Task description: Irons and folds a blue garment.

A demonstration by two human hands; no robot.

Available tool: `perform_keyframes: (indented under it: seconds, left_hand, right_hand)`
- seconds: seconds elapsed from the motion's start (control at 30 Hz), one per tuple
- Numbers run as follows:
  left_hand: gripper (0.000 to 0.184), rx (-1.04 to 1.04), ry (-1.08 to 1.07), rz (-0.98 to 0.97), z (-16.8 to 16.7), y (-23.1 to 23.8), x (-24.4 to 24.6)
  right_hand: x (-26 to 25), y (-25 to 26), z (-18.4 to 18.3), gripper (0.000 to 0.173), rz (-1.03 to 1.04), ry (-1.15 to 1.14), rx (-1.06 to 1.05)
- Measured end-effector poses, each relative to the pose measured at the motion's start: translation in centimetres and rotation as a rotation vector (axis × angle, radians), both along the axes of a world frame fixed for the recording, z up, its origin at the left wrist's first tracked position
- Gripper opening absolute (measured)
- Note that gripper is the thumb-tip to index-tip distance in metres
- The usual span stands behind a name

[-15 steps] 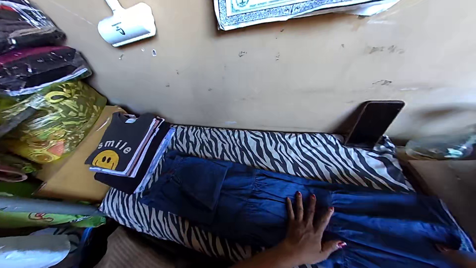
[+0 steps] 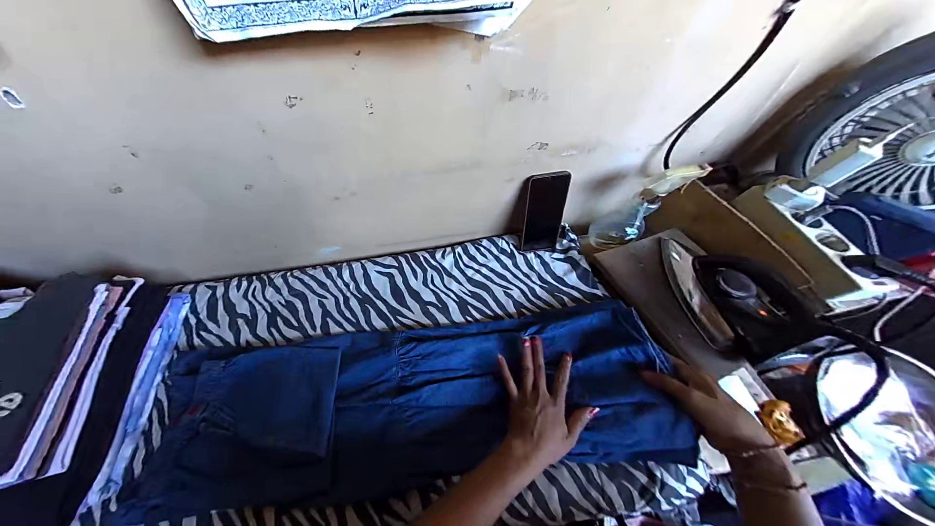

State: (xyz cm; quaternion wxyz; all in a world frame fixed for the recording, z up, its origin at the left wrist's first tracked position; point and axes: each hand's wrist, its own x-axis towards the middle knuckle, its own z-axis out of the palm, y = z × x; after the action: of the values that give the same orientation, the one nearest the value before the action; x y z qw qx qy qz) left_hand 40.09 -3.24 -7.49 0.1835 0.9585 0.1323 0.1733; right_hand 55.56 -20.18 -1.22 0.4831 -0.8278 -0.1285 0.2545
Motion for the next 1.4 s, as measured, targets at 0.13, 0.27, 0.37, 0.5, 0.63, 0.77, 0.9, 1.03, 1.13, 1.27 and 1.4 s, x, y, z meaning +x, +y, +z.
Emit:
perform_keyframes:
  seconds: [0.13,0.27,0.37,0.5,0.63,0.77,0.9,1.03,1.13,1.27,1.4]
  left_hand:
    - [0.082,-0.023,0.081,-0.075,-0.1,-0.6,1.8]
    - [0.086,0.012,0.143,-0.1,-0.4,-0.4,1.9]
    - [0.085,-0.002,0.172,-0.138,-0.3,0.0,1.8]
    - [0.069,-0.333,0.059,-0.249,0.5,1.5,1.0]
    - [0.083,-1.384,-0.323,-0.18,3.4,5.5,-3.3]
    - [0.064,-1.749,-0.17,0.108,3.2,9.1,-6.3]
    - [0.064,-1.637,-0.159,0.249,2.5,9.3,-5.7]
    - [0.056,-1.559,-0.178,0.307,2.8,8.8,-5.1]
    - [0.058,-1.507,-0.184,0.276,2.6,9.3,-5.4]
    - [0.053,-0.896,-0.153,0.307,3.1,9.6,-6.1]
    - [0.045,-0.151,-0.25,0.023,6.2,7.6,-6.1]
  right_hand:
    - [-0.7,0.7,0.7,0.058,0.006,0.047,0.053]
    - [-1.1,1.1,0.8,0.065,0.034,-0.007,0.038]
    - [-1.5,1.6,1.5,0.069,0.086,-0.117,-0.018]
    - [-4.1,4.0,4.3,0.075,0.228,-0.405,-0.206]
    - [-11.0,10.1,7.0,0.075,0.318,-0.566,-0.366]
    - [-16.4,14.9,1.6,0.074,0.465,-0.53,-0.606]
    - [-16.0,12.2,4.7,0.062,0.817,-0.199,-0.488]
    - [-11.9,5.3,6.5,0.034,0.664,-0.474,0.319]
    - [-9.6,6.5,3.6,0.054,0.337,-0.753,0.374]
    - [-10.7,11.6,-7.5,0.071,0.382,-1.063,-0.139]
    - [-11.2,12.0,-7.8,0.068,0.392,-1.088,-0.216]
